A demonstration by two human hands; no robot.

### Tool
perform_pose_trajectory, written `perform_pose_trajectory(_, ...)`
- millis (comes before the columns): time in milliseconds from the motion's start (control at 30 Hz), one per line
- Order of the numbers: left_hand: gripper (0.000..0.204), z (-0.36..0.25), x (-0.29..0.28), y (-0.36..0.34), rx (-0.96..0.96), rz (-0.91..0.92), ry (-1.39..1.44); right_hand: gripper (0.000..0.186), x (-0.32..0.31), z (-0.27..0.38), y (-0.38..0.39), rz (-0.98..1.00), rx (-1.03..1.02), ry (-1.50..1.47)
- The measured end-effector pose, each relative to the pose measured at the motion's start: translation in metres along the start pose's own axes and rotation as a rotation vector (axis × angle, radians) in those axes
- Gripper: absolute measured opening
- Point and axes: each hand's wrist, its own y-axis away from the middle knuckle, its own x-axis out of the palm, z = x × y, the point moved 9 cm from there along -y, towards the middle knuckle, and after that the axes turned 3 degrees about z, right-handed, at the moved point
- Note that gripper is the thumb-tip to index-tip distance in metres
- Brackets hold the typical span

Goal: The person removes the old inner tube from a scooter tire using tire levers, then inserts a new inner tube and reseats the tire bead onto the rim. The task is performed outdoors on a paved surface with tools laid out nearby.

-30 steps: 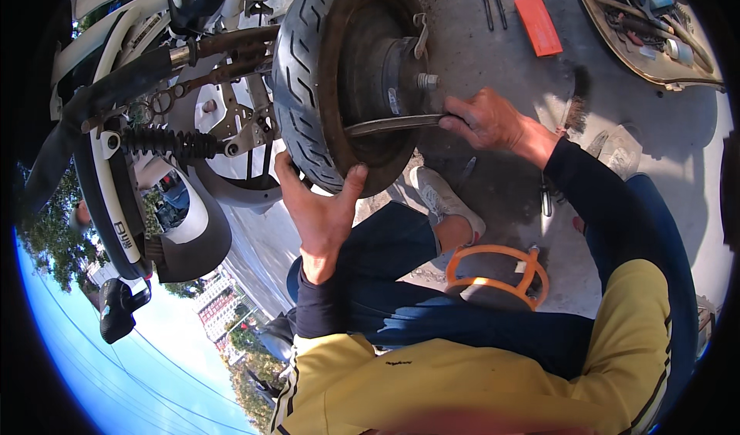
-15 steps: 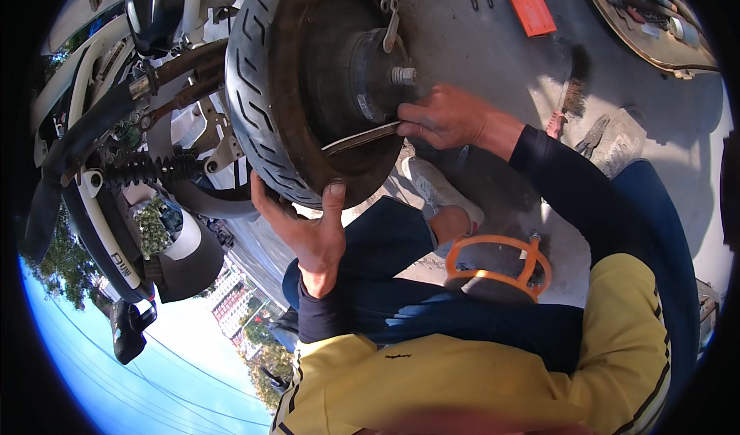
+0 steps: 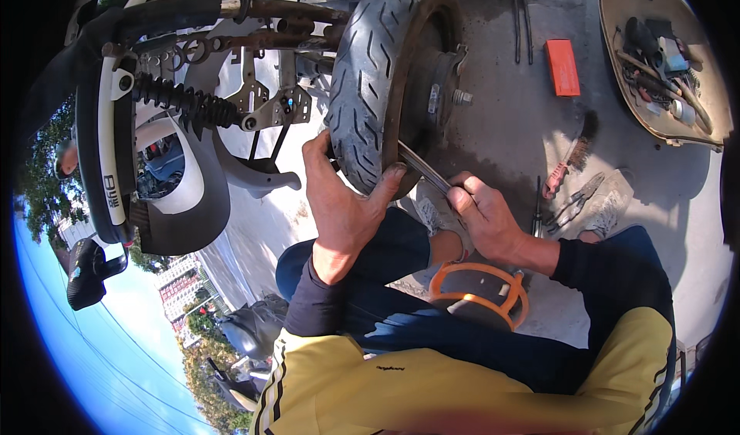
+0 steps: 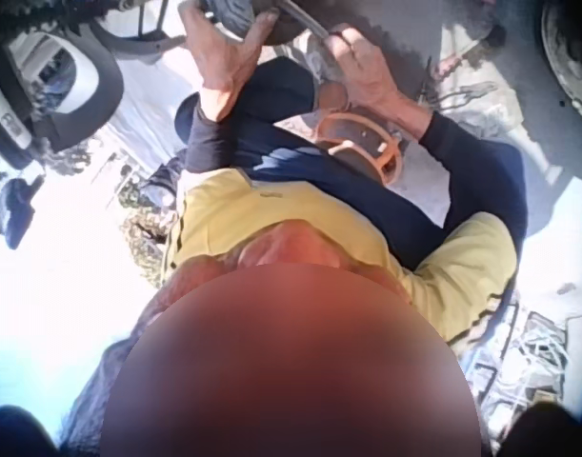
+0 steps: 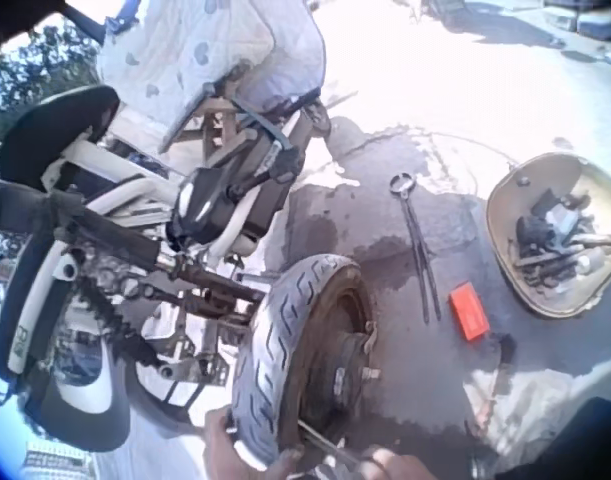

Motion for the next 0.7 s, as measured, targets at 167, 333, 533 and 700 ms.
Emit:
perform_pose_trajectory(167,0.086,-0.015,-0.011,-0.005,0.101,-0.050,0.009,0.036,0.037,0.034,0.012,-0.069,0.381,-0.464)
perform_pose_trajectory(333,0.080,-0.017,-0.015,-0.013,0.124,-0.102,0.130,0.019,0.063,0.065,0.014,-0.269,0.500,-0.545)
perform_pose_trajectory(533,0.079,0.015,0.008,0.019,0.059,-0.059,0.180,0.022,0.013,0.061,0.026,-0.137,0.439,-0.008)
perform_pose_trajectory(700,0.086,0.021,0.010,0.030,0.023,-0.047,0.164,0.036,-0.014,0.063,0.021,0.043,0.489,0.054)
